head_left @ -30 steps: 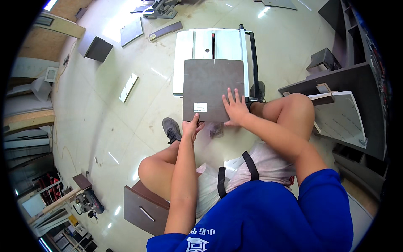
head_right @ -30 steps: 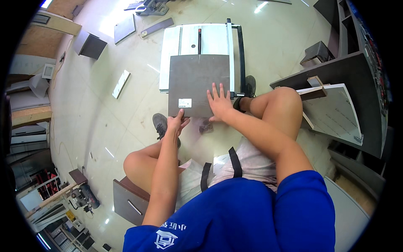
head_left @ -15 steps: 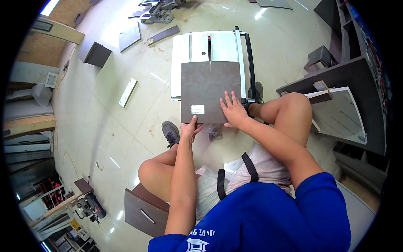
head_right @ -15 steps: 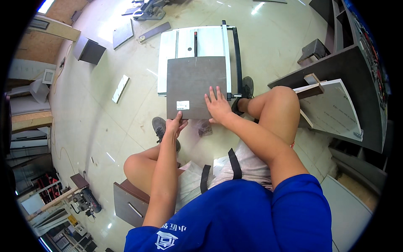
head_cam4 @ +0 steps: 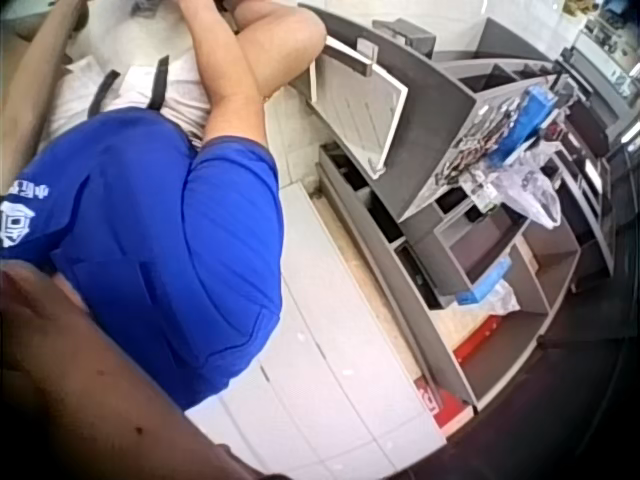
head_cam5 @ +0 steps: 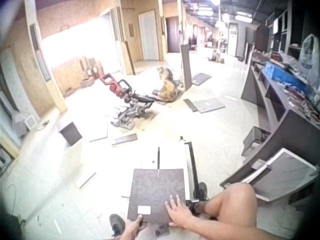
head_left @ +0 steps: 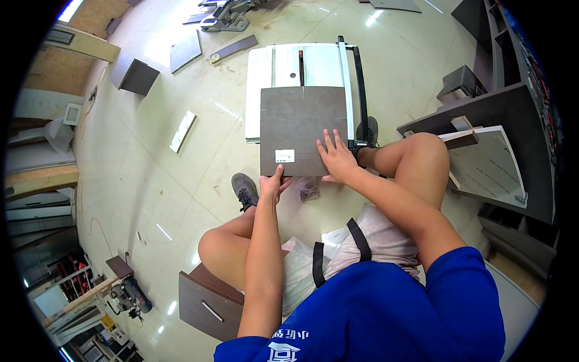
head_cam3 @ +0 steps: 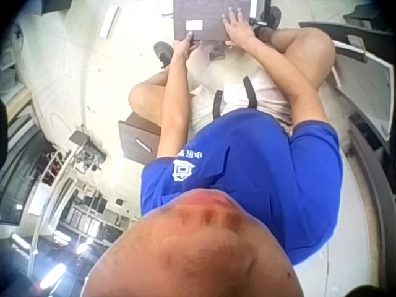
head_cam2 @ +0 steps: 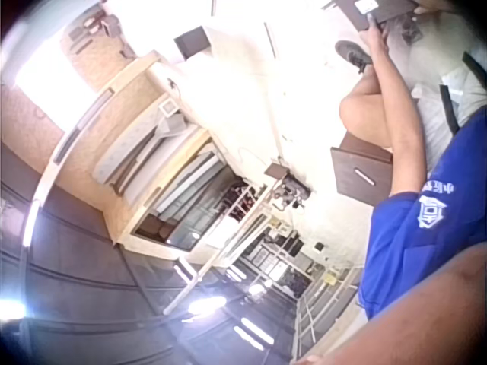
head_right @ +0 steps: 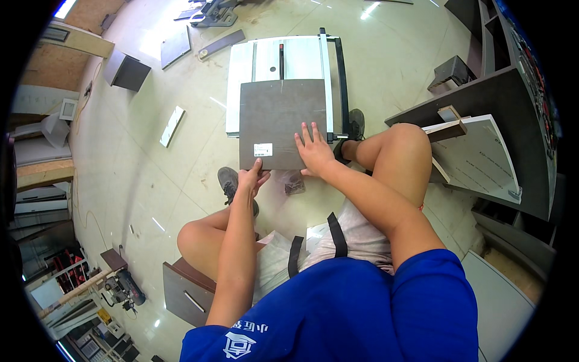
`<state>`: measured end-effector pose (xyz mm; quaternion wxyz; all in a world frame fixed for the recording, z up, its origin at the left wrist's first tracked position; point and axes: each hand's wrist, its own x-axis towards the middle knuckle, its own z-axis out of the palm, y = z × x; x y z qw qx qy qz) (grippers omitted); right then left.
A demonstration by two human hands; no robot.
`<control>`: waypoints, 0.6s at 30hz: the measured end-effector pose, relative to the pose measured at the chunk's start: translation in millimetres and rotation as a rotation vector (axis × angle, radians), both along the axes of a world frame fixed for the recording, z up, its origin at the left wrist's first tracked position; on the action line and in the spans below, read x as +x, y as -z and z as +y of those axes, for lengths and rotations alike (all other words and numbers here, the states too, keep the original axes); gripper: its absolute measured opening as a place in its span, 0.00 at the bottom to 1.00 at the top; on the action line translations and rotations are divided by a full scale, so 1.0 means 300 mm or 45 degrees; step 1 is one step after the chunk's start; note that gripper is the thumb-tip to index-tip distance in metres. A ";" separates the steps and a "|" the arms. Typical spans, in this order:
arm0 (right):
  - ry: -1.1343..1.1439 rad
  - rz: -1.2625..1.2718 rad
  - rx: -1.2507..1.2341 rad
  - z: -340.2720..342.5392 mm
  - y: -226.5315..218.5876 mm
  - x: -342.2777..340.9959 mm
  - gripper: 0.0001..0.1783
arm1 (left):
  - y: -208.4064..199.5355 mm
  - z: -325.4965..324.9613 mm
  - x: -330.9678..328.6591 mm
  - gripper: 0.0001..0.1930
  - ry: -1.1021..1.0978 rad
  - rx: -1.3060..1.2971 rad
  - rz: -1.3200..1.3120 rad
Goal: The person sits on the floor and uses a table saw to cut a brown wooden panel. They then assemble the cut pieces into a small cabinet structure by fitting panels together and inserting a shelf.
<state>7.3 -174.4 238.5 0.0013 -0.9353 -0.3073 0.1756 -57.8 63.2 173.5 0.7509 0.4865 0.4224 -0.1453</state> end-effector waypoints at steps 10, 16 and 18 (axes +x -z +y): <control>0.000 0.026 -0.030 0.000 -0.009 0.014 0.63 | -0.005 -0.006 0.011 0.21 -0.007 0.031 -0.004; 0.002 0.005 0.013 -0.005 0.004 0.020 0.64 | -0.005 -0.009 0.021 0.20 -0.041 0.020 -0.023; 0.003 0.006 0.004 -0.007 0.004 0.023 0.64 | -0.017 -0.019 0.030 0.20 -0.052 0.029 0.006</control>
